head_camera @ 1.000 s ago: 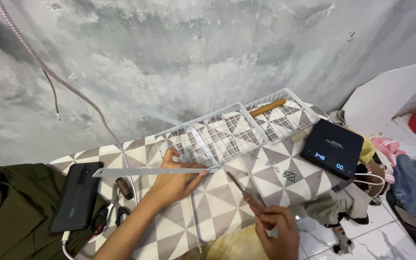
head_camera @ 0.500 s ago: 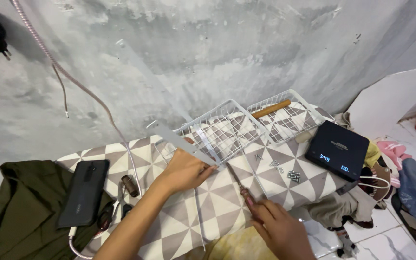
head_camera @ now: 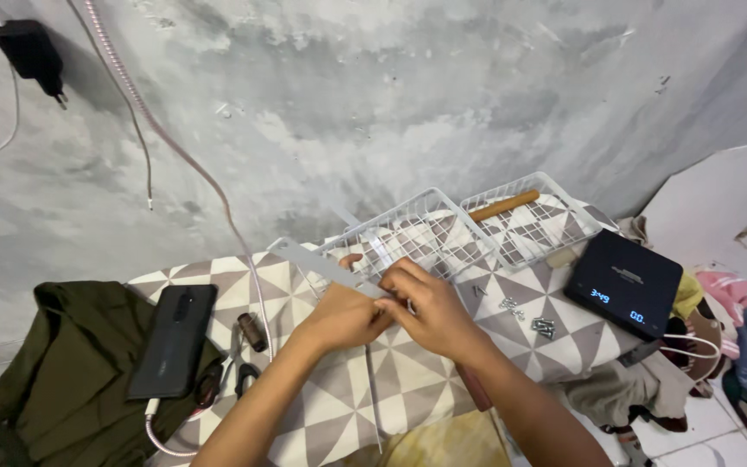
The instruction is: The person assembles a white wire basket by attaching a vertical support bar with screws and washers using a screwdriver. They tighten multiple fasteners, reposition the basket, and continue securing the support bar to the basket frame.
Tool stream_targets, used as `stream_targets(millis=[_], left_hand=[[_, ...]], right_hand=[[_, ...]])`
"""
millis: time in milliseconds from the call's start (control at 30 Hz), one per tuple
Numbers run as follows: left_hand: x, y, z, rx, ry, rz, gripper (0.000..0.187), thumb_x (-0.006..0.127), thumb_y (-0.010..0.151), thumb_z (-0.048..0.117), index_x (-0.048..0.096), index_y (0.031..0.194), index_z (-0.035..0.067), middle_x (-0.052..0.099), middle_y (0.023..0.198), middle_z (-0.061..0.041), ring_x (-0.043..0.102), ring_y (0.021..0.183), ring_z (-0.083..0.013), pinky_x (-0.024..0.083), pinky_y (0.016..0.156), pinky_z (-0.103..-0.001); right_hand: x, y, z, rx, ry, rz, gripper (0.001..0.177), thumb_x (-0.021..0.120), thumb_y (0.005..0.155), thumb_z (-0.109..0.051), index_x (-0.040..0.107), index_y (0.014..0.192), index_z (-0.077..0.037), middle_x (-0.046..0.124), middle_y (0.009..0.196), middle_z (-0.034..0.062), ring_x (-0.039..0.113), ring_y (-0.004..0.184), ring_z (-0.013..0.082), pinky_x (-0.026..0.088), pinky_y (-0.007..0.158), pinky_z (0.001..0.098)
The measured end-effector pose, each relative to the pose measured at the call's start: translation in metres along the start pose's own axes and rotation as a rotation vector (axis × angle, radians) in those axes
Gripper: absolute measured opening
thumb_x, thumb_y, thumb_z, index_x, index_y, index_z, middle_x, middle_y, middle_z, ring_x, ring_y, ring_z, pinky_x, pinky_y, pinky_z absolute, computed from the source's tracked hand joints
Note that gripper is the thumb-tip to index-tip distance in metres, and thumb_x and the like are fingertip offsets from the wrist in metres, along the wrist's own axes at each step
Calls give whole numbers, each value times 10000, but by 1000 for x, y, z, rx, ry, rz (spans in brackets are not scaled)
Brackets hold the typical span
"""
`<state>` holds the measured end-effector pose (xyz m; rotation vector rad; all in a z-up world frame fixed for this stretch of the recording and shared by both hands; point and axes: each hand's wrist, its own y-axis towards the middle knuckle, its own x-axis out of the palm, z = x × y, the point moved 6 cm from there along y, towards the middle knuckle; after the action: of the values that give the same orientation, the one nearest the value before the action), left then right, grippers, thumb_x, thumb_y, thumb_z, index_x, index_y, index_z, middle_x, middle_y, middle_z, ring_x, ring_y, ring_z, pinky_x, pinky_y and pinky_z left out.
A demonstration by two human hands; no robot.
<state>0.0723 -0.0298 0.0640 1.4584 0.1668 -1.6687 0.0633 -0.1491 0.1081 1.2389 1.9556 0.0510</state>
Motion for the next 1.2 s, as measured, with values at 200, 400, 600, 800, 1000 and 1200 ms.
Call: stream_targets(millis=[200, 400, 600, 800, 1000, 1200], left_hand=[[7, -20, 10, -181, 50, -176, 306, 704, 905, 316, 695, 1097, 77, 729, 918, -123, 692, 911, -321, 337, 1019, -586], [0, -45, 24, -216, 186, 5, 385, 685, 742, 87, 672, 1126, 90, 734, 1001, -78, 713, 934, -263, 464, 901, -470], [6, -40, 1, -152, 63, 59, 365, 702, 724, 65, 686, 1088, 87, 749, 1049, -71, 708, 933, -252, 447, 764, -416], [11, -30, -2, -123, -48, 88, 252, 688, 827, 101, 684, 1077, 77, 734, 994, -90, 693, 918, -272, 420, 797, -417], [6, -32, 2, -134, -114, 146, 220, 702, 872, 158, 672, 1074, 77, 712, 950, -81, 684, 869, -262, 394, 782, -405], [14, -31, 4, -193, 29, 204, 189, 755, 841, 225, 693, 979, 112, 718, 833, -53, 657, 728, -248, 337, 762, -437]], right_hand=[[-6, -11, 28, 14, -73, 101, 189, 709, 950, -125, 565, 938, -3, 584, 818, 118, 595, 621, 247, 451, 558, 348], [-17, -15, 57, 161, 106, 152, 132, 641, 1000, -112, 562, 937, -26, 630, 687, 51, 625, 567, 140, 490, 530, 292], [-15, -15, 58, 122, 238, 171, 56, 594, 1013, -78, 585, 990, -28, 641, 742, 26, 666, 624, 90, 551, 575, 247], [-21, -9, 59, 125, 282, 137, 52, 582, 1025, -74, 601, 1007, -30, 642, 758, 22, 669, 648, 88, 564, 595, 251], [-9, -5, 59, 150, 327, 65, 51, 607, 1010, -68, 604, 997, -18, 644, 759, 27, 670, 639, 88, 568, 588, 249], [-1, -2, 58, 97, 267, 29, 52, 626, 992, -61, 613, 977, -13, 653, 776, 32, 704, 653, 92, 568, 575, 248]])
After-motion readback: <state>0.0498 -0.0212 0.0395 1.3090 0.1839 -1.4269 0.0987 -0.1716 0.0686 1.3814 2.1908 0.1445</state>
